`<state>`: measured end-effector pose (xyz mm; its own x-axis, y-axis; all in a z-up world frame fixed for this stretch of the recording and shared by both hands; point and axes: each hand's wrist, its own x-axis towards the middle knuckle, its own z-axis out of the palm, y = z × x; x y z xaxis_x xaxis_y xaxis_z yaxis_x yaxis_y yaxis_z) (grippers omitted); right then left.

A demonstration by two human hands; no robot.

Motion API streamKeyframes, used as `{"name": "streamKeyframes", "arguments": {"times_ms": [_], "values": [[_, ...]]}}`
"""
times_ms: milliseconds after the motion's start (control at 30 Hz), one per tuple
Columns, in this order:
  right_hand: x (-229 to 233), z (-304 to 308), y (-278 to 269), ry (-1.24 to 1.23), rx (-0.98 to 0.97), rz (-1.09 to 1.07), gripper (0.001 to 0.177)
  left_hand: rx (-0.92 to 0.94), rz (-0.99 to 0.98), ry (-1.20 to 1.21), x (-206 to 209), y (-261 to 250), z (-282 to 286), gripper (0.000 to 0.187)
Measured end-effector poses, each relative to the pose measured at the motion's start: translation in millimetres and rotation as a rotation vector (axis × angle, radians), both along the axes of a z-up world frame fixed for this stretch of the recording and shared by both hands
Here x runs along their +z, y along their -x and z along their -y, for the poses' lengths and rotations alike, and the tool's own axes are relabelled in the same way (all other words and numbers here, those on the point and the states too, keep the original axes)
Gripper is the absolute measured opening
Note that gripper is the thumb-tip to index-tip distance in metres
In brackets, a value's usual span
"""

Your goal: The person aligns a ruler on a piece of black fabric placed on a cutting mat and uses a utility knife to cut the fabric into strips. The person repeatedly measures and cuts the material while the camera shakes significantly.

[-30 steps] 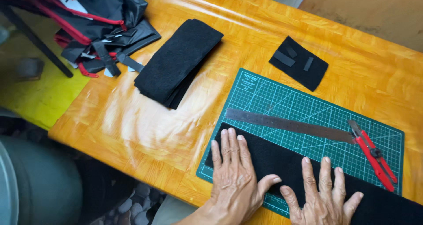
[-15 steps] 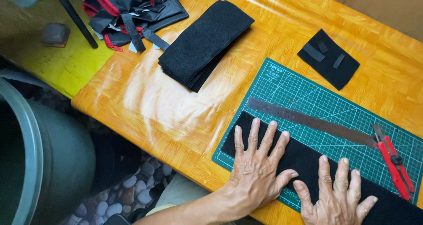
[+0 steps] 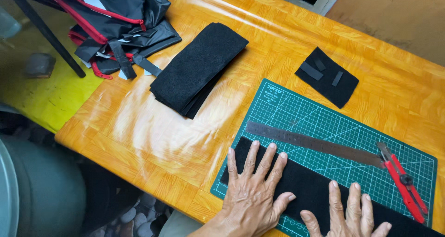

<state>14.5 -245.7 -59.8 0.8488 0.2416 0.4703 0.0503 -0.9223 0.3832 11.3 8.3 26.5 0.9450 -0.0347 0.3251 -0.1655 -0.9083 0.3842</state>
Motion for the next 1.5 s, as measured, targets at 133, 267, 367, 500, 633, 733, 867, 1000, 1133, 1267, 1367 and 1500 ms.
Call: {"name": "streamKeyframes", "arguments": {"times_ms": [133, 267, 367, 500, 633, 733, 867, 1000, 1133, 1267, 1367, 1500], "values": [[11.3, -11.7, 8.1, -0.300, 0.047, -0.141, 0.098, 0.003, -0.014, -0.034, 1.0, -3.3, 0.1, 0.079], [11.1, -10.3, 6.4, 0.229, -0.261, -0.073, 0.102, 0.014, 0.000, -0.053, -1.0, -4.0, 0.3, 0.081], [13.9, -8.8, 4.0, 0.299, -0.261, -0.059, 0.104, 0.013, 0.005, -0.042, -1.0, -4.1, 0.0, 0.080], [10.6, -1.1, 2.0, 0.361, -0.272, -0.055, 0.107, 0.005, 0.016, -0.018, 3.2, -4.1, -1.6, 0.079], [9.6, 7.6, 1.7, -0.088, -0.025, -0.082, 0.103, 0.008, 0.009, -0.006, 2.5, -4.5, -1.1, 0.076], [5.4, 12.4, -3.4, -0.210, 0.108, -0.053, 0.103, 0.016, 0.017, -0.008, 2.4, -4.2, -0.6, 0.078], [1.7, 15.2, -4.2, -0.184, 0.103, -0.018, 0.101, 0.014, 0.017, 0.012, 3.7, -3.7, -1.7, 0.077], [15.9, 11.4, -5.3, 0.574, -0.432, -0.070, 0.105, 0.023, 0.015, 0.006, 2.8, -4.1, -1.0, 0.079], [5.3, 16.9, -6.0, 0.444, -0.373, -0.007, 0.104, 0.017, 0.003, -0.008, 3.6, -4.6, -2.8, 0.080], [39.8, -6.4, 1.2, -0.305, -0.070, -0.221, 0.100, 0.007, 0.004, -0.017, 5.2, -4.5, -2.4, 0.079], [59.3, -19.0, -3.3, -0.262, -0.099, -0.250, 0.095, 0.026, 0.018, -0.089, 3.7, -6.3, -1.5, 0.081], [63.9, -16.3, -0.9, -0.309, -0.075, -0.305, 0.094, 0.077, 0.008, -0.230, -2.7, -8.3, 2.0, 0.086]]}}
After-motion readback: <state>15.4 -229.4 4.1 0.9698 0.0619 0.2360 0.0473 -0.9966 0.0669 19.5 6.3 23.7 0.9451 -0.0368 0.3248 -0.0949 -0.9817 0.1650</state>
